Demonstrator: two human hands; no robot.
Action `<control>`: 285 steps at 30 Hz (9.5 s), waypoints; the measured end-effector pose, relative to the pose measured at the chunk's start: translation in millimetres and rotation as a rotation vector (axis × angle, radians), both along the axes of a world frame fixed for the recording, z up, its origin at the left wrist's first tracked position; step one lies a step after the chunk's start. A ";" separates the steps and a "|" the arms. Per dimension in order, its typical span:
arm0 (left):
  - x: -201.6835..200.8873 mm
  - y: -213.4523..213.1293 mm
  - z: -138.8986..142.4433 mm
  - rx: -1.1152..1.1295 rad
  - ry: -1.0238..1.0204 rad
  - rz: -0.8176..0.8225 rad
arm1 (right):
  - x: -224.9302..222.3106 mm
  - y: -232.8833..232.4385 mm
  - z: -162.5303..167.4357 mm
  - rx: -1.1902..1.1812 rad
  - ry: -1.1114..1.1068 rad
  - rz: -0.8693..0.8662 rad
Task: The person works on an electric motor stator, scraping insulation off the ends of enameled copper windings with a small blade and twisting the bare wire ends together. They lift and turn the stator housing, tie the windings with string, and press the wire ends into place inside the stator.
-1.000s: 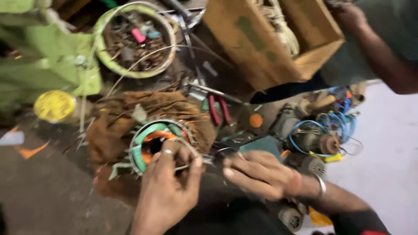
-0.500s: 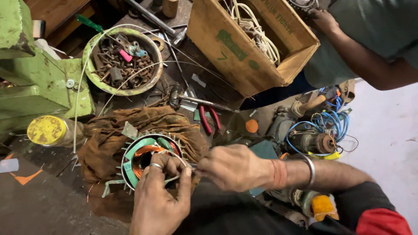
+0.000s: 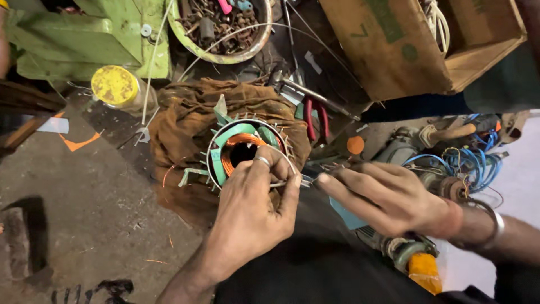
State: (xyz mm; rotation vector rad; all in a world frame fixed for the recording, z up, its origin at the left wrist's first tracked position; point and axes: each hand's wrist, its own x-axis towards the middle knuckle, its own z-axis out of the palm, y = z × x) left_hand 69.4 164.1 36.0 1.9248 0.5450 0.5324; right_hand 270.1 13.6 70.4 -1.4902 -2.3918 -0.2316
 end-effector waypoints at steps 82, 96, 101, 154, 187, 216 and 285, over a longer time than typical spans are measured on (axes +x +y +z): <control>-3.1 -2.8 1.4 0.005 -0.074 -0.003 | -2.7 -14.6 -0.3 -0.039 0.158 -0.071; -3.5 -2.9 3.2 0.017 -0.074 -0.004 | -22.5 -38.7 -45.4 -0.970 1.788 -0.607; -4.0 -3.7 2.5 0.023 -0.048 -0.019 | -9.3 -41.8 4.8 -0.294 0.460 -0.150; -3.3 -4.0 1.0 0.027 -0.092 -0.001 | -25.6 -5.3 -47.0 -0.653 1.135 -0.556; -4.6 -4.0 0.8 0.030 -0.059 -0.007 | -22.9 -1.2 -42.2 -0.186 0.472 -0.286; -4.4 -3.2 -2.6 0.061 -0.136 -0.003 | -11.9 -23.5 -30.4 -0.418 0.684 -0.397; -3.4 -5.3 -3.7 0.082 -0.113 0.003 | -8.6 12.3 -36.3 -0.037 0.264 -0.048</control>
